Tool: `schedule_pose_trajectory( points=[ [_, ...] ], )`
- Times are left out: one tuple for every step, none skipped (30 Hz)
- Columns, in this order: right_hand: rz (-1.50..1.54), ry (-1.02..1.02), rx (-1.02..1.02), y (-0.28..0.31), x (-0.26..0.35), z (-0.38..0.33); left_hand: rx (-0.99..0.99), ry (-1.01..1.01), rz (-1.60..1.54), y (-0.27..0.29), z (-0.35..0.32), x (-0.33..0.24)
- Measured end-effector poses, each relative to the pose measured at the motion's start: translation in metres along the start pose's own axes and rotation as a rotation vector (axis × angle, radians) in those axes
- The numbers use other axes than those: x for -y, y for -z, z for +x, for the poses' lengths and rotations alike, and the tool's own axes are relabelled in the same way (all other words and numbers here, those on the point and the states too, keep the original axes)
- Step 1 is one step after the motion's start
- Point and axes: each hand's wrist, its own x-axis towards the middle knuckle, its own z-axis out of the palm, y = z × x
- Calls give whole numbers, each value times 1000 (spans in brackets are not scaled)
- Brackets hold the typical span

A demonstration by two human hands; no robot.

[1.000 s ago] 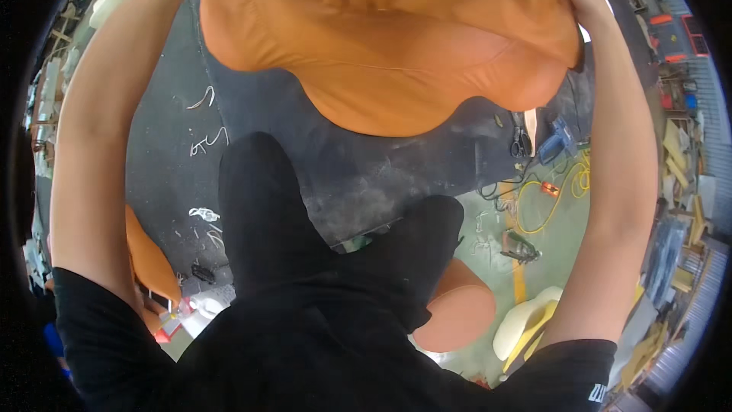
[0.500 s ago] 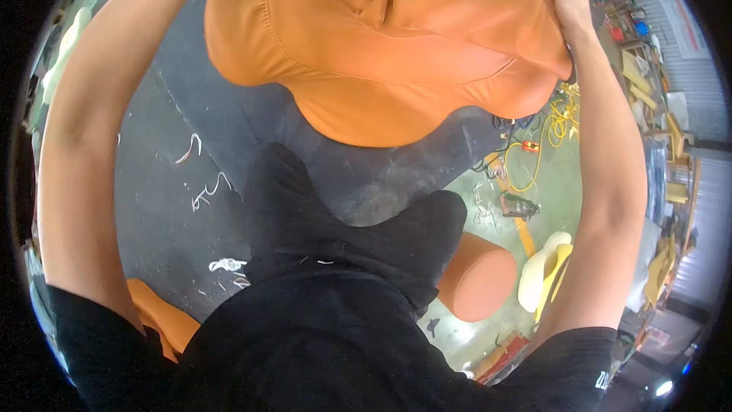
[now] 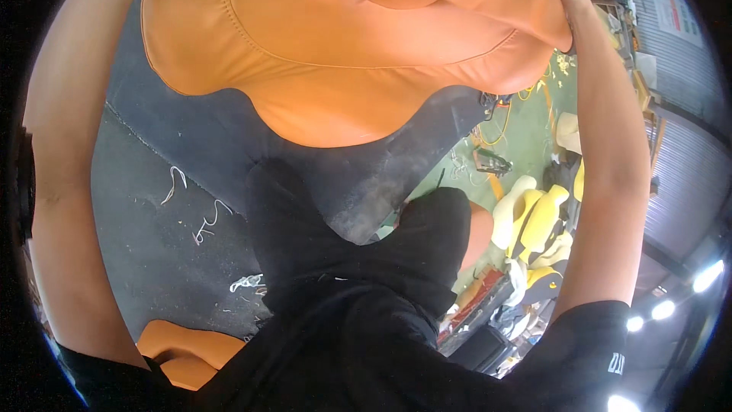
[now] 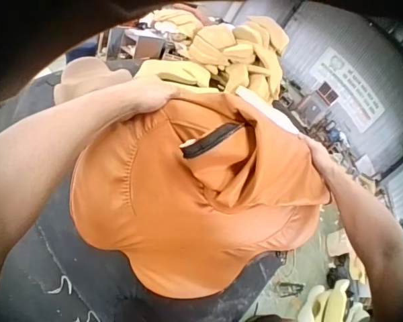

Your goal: Fitting a leather cover onto a foam chair seat and trimming excess material with scissors.

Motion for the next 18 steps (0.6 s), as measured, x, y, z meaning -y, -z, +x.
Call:
schedule_pose_trajectory(
  points=[
    [-30,-30,-34,-4,3,1,3,3,-6,2,7,5],
    [-57,-57,-63,-9,8,1,23,-32,60,6,16,13],
    [-52,-57,-54,-12,5,10,43,-65,135,9,29,23],
    [31,-56,-42,-11,-4,23,41,-58,143,9,40,31],
    [114,-55,-31,-9,-13,37,36,-154,198,4,57,43],
    [113,-50,-41,4,-18,46,31,-265,242,-3,61,40],
    [21,-35,-78,19,-24,54,-14,-307,232,-11,65,37],
    [-62,-32,-105,15,-26,48,-6,-307,240,-11,65,37],
    [-52,-39,-105,10,-28,45,9,-303,250,-11,66,36],
    [-89,13,-97,4,-28,44,23,-299,260,-9,66,36],
    [-132,71,-92,3,-24,42,32,-298,264,-8,67,33],
    [-126,70,-92,7,-30,43,39,-302,232,-9,65,33],
    [-26,15,-37,9,-39,43,45,-304,200,-11,62,33],
    [61,-33,-1,26,-49,49,49,-169,129,-19,52,14],
    [15,-21,-22,25,-51,54,39,-164,147,-16,54,16],
    [24,-8,-12,27,-50,60,27,-158,164,-13,57,17],
    [-59,30,-31,27,-51,55,16,-187,157,-14,51,14],
    [-144,69,-51,24,-49,51,15,-180,163,-14,48,10]
  ],
)
